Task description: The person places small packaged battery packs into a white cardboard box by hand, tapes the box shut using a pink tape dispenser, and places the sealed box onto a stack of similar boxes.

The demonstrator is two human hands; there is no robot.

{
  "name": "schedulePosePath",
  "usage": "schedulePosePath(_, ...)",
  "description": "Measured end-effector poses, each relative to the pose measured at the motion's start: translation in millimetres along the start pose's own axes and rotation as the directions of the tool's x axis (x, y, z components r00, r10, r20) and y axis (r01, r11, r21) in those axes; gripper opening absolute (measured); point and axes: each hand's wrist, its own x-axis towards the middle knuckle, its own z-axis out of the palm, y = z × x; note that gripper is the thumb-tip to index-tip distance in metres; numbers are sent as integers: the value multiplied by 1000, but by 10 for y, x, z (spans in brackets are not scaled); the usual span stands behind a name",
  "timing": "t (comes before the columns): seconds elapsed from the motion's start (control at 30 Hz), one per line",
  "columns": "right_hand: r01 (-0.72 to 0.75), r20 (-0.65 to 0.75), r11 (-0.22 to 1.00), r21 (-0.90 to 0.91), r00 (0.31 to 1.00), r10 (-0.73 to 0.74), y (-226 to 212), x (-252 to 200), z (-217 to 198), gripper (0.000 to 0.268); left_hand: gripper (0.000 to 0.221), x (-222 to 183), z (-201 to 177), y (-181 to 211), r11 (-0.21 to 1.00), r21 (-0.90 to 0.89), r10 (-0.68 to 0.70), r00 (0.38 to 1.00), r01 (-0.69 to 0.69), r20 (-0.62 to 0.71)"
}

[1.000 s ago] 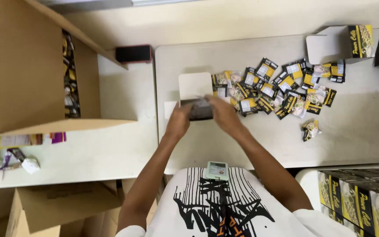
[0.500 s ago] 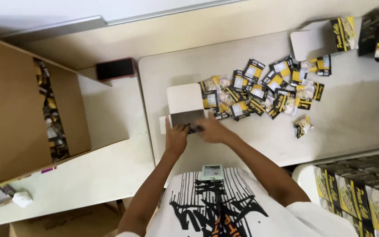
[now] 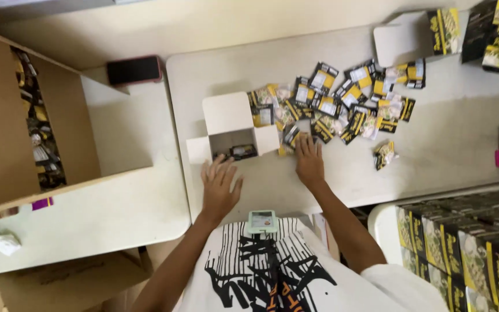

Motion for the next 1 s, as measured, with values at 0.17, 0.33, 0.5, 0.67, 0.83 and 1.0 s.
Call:
schedulePosePath(0.17,93,27,962,258,994,-103,-95,-743,-336,66,20,-351,595,152,980,-195,81,983,-48,164)
schedulePosePath(0.33,30,26,934,355,999,-42,-98,-1017,-574,53,25,-379,1316,500,938,-346,192,859,-19,474)
schedulePosePath(0.5,-5,-57,929,370,998,28,96,-1090,-796,23,62,-454,1726,573,967,-231,195,888,-104,416)
schedulePosePath(0.67,-33,-141,949,313,987,81,82,-1009,-1029,30,63,-540,1652,321,978,-194,168,829,-74,533)
schedulePosePath(0.83,128,-153,975,184,983,-101,-49,-730,-863,51,38,-645,1518,-119,988,-124,137,883,-90,449)
schedulePosePath(1.0,-167,398,948,272,916,47,-223,-697,-734,53,52,-546,1285,93,991,118,-4,857,-66,515)
